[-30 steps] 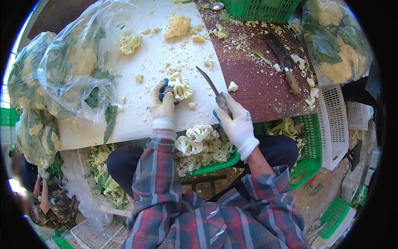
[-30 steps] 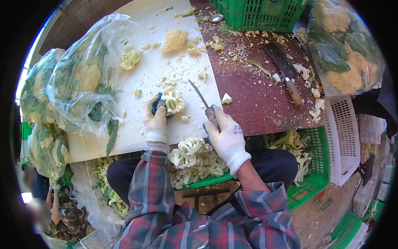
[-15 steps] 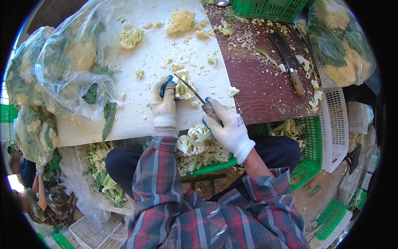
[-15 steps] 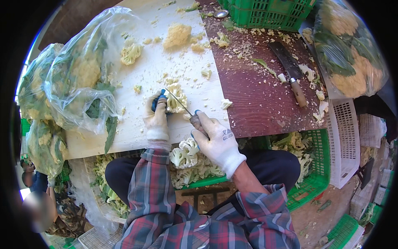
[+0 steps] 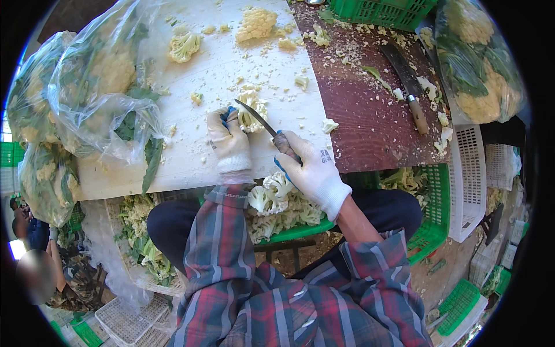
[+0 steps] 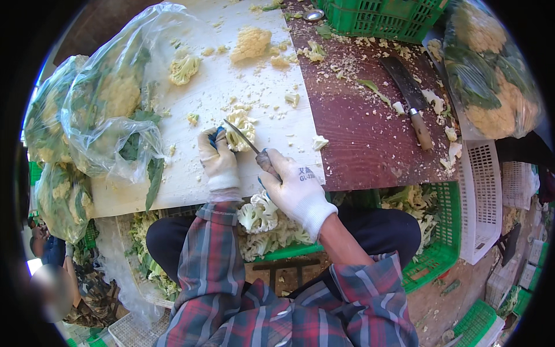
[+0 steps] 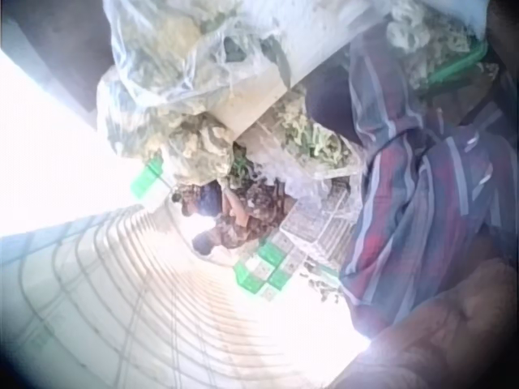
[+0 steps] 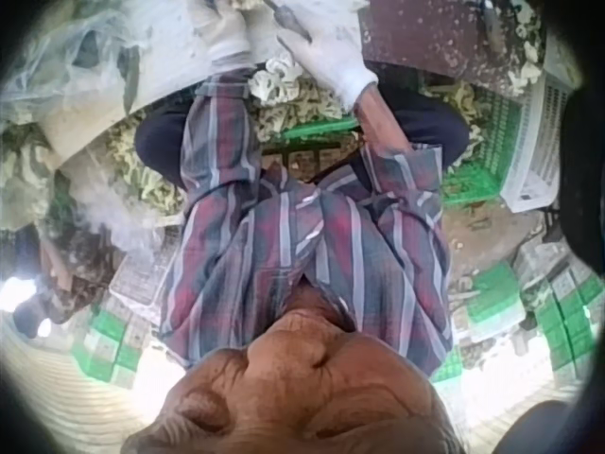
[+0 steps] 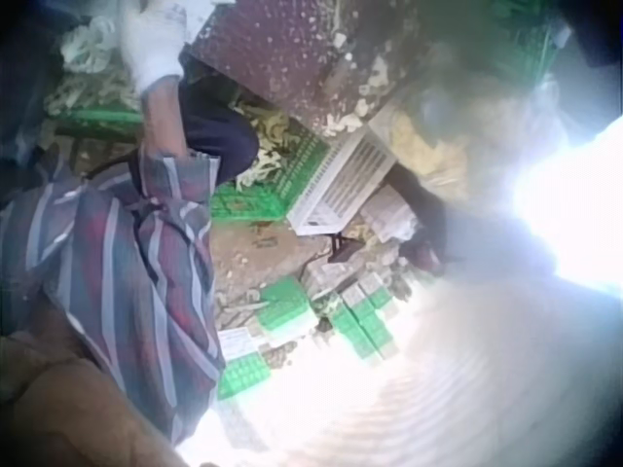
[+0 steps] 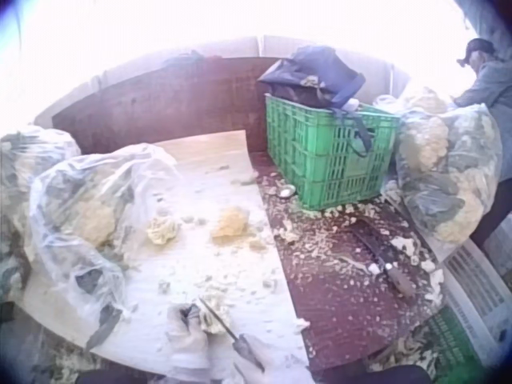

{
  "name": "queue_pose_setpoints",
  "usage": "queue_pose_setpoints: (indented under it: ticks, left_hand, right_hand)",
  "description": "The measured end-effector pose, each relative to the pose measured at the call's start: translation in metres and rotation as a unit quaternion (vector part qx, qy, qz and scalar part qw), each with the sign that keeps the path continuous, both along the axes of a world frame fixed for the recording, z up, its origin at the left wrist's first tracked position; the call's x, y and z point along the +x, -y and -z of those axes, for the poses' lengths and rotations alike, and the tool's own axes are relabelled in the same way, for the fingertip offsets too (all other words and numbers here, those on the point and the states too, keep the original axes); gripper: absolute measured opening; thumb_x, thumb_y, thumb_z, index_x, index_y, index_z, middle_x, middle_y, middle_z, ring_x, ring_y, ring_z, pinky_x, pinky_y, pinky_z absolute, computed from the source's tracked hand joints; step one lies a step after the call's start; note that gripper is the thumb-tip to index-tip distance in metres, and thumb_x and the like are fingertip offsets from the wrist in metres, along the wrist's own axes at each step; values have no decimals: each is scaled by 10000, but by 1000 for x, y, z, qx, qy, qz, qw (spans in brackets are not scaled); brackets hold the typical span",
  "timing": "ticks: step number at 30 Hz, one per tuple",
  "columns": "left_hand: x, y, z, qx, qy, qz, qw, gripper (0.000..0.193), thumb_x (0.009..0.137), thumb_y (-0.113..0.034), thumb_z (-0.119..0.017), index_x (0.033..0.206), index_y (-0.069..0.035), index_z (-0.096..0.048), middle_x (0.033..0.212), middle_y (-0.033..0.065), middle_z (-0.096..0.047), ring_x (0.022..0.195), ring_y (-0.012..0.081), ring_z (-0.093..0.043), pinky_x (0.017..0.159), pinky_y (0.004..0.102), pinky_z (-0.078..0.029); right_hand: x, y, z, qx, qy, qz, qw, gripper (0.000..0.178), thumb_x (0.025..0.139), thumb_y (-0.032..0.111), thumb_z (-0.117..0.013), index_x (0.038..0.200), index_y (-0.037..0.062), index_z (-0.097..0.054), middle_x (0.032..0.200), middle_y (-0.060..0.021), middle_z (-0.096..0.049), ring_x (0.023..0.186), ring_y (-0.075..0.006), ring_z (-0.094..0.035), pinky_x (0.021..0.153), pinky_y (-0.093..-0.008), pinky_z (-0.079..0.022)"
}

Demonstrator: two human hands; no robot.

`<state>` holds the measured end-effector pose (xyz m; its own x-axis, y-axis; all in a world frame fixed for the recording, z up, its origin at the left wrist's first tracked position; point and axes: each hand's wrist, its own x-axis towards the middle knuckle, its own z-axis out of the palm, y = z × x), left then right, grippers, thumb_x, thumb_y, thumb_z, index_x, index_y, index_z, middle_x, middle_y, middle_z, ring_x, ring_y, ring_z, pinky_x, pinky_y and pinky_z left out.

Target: The person sits on the floor and uses a knife to chop a whole cauliflower into florets on a white cutting board. The florets are placed into a green basket below. The person handles the cauliflower and knife with gloved hands throughout.

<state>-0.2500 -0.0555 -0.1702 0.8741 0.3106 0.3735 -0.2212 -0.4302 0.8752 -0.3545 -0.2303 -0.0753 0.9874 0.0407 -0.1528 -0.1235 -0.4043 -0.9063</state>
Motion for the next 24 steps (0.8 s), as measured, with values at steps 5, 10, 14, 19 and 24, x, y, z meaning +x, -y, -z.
queue_pose_setpoints:
  ticks: [5,10,14,19,24]
  left_hand:
    - [0,1,-3,87,-35,-61,994,121,1029,-78,-624,1101,20,-624,901,152,-696,808,225,-654,769,374,-542]
    - [-1,3,-4,135,-49,-94,985,186,1043,-183,-633,1104,-8,-635,942,193,-739,833,332,-712,774,430,-553]
    - [-8,8,-22,155,-104,-89,978,257,1056,-287,-619,1124,-40,-636,949,208,-749,854,389,-728,793,472,-556]
    - [-5,-2,-19,-17,27,34,999,325,1013,-77,-571,1327,-66,-655,1212,192,-726,1062,364,-705,976,451,-550]
    - [10,-33,-47,263,-23,264,928,733,872,44,-529,1571,-178,-524,1436,203,-625,1336,384,-582,1167,431,-447]
  right_hand:
    - [3,-4,-6,-41,-12,3,999,314,994,250,-626,1252,71,-642,1002,-203,-722,959,-400,-708,830,-435,-541]
    - [0,-8,-6,-77,-25,-12,997,347,1009,316,-571,1269,87,-601,1143,-244,-734,1095,-440,-691,932,-528,-544]
    - [15,-17,19,-147,-30,-24,988,376,998,320,-566,1298,94,-588,1154,-255,-730,1092,-448,-693,938,-538,-549]
    - [13,-4,10,-132,-23,-55,989,385,985,305,-552,1295,88,-621,1182,-227,-734,1096,-443,-695,942,-534,-549]
    - [11,14,6,-219,46,-44,974,385,932,302,-632,1243,78,-674,1055,-161,-757,1028,-389,-714,884,-489,-566]
